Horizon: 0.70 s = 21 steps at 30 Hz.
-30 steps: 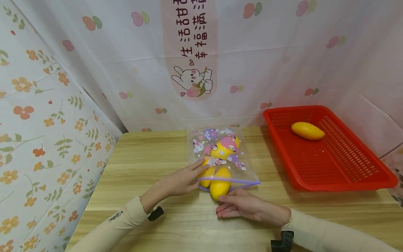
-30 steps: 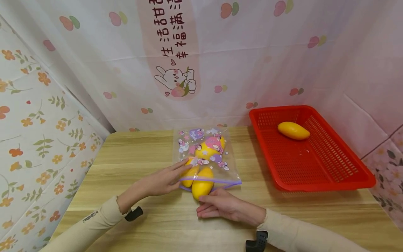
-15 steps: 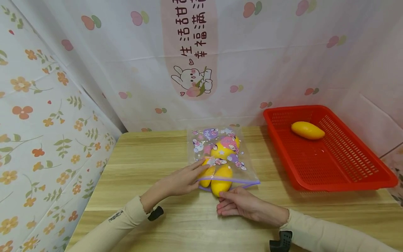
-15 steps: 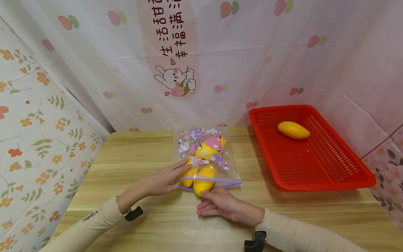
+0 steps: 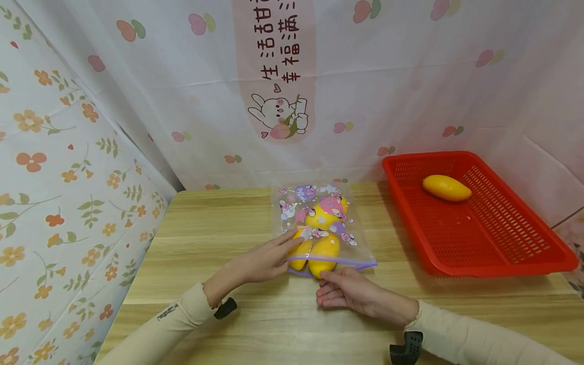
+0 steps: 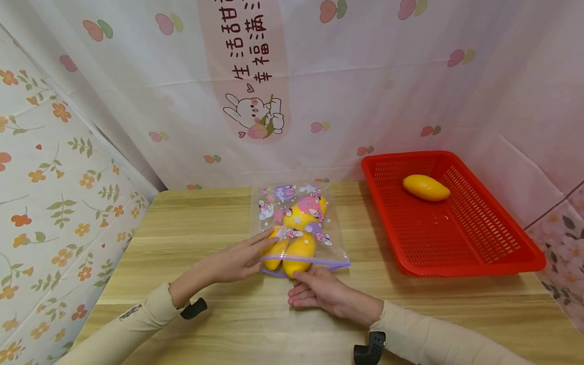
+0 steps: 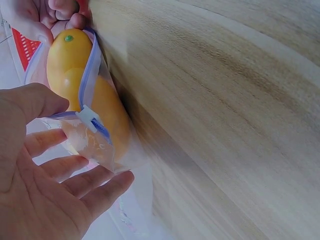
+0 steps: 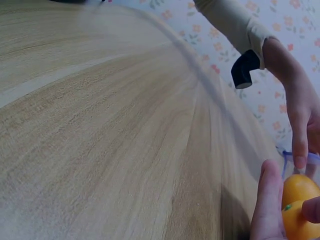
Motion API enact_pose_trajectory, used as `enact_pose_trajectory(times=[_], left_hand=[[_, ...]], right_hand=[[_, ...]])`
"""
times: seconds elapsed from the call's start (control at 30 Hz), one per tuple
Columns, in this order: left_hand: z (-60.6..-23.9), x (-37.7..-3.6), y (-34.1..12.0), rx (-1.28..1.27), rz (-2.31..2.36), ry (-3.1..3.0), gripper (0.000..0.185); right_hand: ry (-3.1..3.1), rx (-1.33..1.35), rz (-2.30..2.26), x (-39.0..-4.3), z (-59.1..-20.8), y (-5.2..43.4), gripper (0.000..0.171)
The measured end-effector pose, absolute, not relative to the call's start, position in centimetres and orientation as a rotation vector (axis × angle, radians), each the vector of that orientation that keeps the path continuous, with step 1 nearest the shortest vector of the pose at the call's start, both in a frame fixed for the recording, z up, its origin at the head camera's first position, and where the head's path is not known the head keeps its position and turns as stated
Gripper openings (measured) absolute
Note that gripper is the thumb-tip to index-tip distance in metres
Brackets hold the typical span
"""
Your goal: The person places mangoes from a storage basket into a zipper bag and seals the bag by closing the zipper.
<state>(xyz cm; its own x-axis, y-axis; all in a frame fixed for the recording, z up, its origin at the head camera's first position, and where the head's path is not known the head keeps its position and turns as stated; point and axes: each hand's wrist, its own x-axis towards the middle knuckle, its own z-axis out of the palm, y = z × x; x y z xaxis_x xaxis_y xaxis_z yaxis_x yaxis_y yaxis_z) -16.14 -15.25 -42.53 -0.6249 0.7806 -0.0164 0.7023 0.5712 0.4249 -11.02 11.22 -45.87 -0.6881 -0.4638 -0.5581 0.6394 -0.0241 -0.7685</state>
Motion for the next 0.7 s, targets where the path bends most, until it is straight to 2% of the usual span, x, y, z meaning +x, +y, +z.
enact_pose_trajectory(times=[0.7], left_hand=[[-42.46, -16.10, -15.51, 1.305, 0.554, 2.611, 0.069]], right_hand=[[1.491, 0.167, -1.884, -11.52, -46.53, 11.07, 0.043]])
